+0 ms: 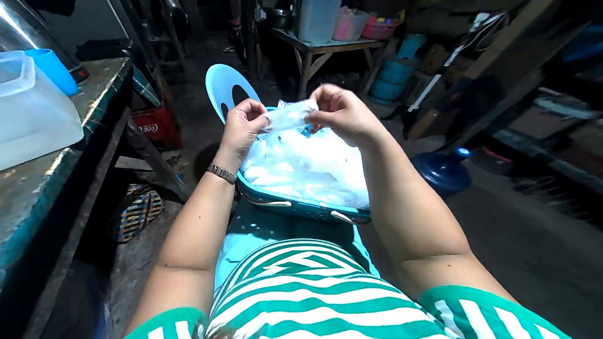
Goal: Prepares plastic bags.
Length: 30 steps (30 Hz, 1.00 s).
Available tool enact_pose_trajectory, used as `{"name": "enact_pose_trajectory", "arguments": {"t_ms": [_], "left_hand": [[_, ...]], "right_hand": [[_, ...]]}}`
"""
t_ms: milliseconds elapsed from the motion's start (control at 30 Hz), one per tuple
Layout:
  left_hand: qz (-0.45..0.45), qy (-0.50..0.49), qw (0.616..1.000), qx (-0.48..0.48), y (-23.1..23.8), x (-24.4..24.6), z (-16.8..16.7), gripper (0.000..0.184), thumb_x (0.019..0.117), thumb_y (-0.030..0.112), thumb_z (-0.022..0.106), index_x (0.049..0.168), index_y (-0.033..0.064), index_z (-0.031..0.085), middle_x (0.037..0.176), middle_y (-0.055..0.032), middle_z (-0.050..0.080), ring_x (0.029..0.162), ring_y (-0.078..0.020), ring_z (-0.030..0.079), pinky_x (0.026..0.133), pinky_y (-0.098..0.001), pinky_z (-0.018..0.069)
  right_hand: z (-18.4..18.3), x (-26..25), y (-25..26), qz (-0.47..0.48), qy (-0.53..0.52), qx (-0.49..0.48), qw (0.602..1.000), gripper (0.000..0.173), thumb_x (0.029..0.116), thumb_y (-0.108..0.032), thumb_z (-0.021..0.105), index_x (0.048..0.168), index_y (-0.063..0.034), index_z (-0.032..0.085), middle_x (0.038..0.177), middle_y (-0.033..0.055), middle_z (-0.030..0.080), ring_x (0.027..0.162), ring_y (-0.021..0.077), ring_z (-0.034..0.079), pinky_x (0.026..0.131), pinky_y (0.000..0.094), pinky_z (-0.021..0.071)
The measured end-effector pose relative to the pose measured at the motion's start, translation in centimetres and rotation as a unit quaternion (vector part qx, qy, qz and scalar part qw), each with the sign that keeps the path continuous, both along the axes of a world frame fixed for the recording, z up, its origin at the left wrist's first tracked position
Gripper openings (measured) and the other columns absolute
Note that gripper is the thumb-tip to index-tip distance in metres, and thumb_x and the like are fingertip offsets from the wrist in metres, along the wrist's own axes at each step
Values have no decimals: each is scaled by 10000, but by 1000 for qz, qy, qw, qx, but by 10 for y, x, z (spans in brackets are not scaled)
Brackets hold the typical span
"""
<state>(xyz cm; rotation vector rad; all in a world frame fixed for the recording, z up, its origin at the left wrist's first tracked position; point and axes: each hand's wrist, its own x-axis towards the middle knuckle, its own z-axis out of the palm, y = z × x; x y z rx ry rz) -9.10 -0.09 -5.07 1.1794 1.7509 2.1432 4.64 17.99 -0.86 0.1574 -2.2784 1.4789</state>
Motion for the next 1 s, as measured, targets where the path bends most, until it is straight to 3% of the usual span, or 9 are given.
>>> {"name": "enact_pose_trajectory", "arguments": {"t_ms": [67, 167, 267, 367, 433, 533, 633, 767, 1000], "left_hand": [[-32, 49, 998, -2, -2, -1, -2, 142, 905, -52, 633, 942, 76, 583, 832, 66, 631, 765, -14, 634, 755, -225, 574], [-62, 166, 982, -65, -8, -9, 3, 191, 932, 151, 610, 1072, 38, 674, 1090, -8, 641, 1030, -66, 603, 903, -262, 512], [-11, 292, 939, -183, 2, -13, 11, 501, 964, 356, 623, 1341, 27, 633, 1396, -187, 560, 1306, -308, 513, 1067, -471, 442], [-18, 378, 840, -389, 27, -15, 16, 833, 919, 590, 666, 1594, 192, 383, 1636, -202, 310, 1505, -435, 265, 1156, -653, 282], [-33, 380, 761, -524, 45, -12, 16, 1002, 883, 665, 665, 1658, 292, 151, 1719, -160, 49, 1559, -466, 21, 1163, -754, 98], [-46, 379, 678, -628, 62, -8, 9, 1107, 857, 679, 687, 1654, 350, -6, 1719, -96, -141, 1543, -478, -143, 1093, -832, -34], [-68, 365, 653, -660, 68, -5, 9, 1076, 893, 615, 696, 1654, 339, -13, 1714, -119, -147, 1533, -525, -100, 1072, -852, 10], [-86, 353, 649, -668, 69, -9, 1, 997, 941, 537, 680, 1656, 345, 13, 1716, -167, -75, 1531, -540, 54, 1069, -837, 147], [-136, 296, 639, -697, 54, 11, -18, 996, 948, 566, 657, 1664, 256, 38, 1710, -193, -58, 1526, -521, 115, 1135, -712, 240]], "right_hand": [[6, 7, 3, -19, 29, -19, 999, 229, 973, -23, 596, 1199, -43, 563, 856, -13, 659, 685, 50, 647, 659, 241, 584], [8, 20, 13, -57, 10, 70, 996, 141, 988, -33, 564, 1080, -40, 671, 921, -17, 681, 737, 21, 645, 715, 226, 582], [-10, 29, 29, -87, -63, 266, 958, 250, 1048, -100, 507, 1089, -23, 741, 1166, 132, 698, 1087, 236, 652, 980, 469, 506], [-34, 25, 43, -78, -173, 367, 911, 473, 1084, -417, 435, 1258, -56, 687, 1534, 244, 434, 1412, 515, 357, 1069, 718, 329], [-38, 18, 44, -78, -272, 380, 881, 629, 1025, -619, 457, 1436, -156, 569, 1665, 210, 242, 1494, 524, 227, 1088, 745, 294], [-34, 9, 35, -53, -397, 374, 837, 711, 1016, -622, 485, 1581, -197, 406, 1710, 189, 113, 1536, 515, 115, 1151, 738, 191], [-28, 4, 31, -27, -417, 407, 813, 700, 1026, -574, 514, 1582, -164, 400, 1707, 185, 128, 1536, 503, 124, 1163, 703, 197], [-14, -3, 41, -47, -298, 430, 851, 579, 922, -577, 691, 1328, -164, 669, 1487, 234, 468, 1381, 511, 391, 995, 739, 378], [-69, -22, 54, -51, -372, 316, 871, 762, 948, -569, 658, 1605, -322, 363, 1700, 231, 80, 1479, 569, 204, 1098, 773, 238]]}}
